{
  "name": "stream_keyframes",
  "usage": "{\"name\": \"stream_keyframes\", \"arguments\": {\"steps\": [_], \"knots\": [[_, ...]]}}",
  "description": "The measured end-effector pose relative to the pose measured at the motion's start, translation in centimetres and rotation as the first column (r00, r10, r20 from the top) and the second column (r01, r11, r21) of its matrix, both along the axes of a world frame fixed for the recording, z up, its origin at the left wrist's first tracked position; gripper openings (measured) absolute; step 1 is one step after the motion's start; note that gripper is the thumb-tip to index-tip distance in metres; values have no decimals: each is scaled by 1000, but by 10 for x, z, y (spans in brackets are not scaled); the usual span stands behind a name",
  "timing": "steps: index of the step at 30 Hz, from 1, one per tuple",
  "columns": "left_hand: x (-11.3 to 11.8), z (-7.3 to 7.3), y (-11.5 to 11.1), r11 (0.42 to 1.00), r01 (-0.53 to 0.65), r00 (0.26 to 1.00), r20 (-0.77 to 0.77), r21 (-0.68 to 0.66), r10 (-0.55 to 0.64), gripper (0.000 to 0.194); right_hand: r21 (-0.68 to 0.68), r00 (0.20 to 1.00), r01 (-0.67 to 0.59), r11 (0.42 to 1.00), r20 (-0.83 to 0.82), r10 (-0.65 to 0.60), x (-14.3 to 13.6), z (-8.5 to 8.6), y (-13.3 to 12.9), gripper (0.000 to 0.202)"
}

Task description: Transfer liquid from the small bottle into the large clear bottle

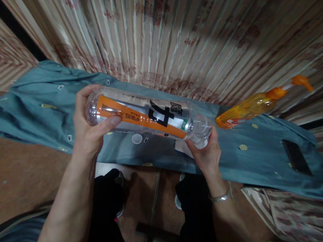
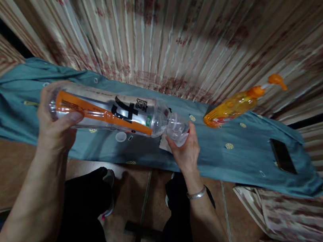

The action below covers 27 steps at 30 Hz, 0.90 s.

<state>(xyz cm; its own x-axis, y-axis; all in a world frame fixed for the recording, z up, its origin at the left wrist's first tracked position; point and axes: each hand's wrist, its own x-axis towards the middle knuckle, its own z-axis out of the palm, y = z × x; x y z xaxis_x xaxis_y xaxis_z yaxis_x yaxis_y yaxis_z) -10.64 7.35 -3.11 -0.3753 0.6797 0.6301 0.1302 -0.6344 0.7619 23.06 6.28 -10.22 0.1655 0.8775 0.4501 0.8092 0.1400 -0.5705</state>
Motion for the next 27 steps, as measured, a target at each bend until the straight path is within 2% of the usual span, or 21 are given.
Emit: {"name": "stream_keyframes", "arguments": {"steps": [7,12,16,21,27], "knots": [[-2,-2,2,1000,3,999,42,-1,-3,67,-4,1000,3,1000,-1,-3,-1,0,0,94],[-3,-5,3,1000,-7,1000,16,8,7,67,-25,1000,0,1000,-5,0,-1,2,-1,94],[-1,-3,2,1000,-11,999,41,-21,11,71,-32,1000,-4,999,-5,4,-1,4,-2,95],[0,0,1,999,-15,999,33,-33,16,66,-7,1000,2,1000,-1,-2,-1,3,-2,93],[-1,-3,1,1000,-5,1000,30,-23,6,67,-19,1000,0,1000,-11,0,-1,2,-1,94]]}}
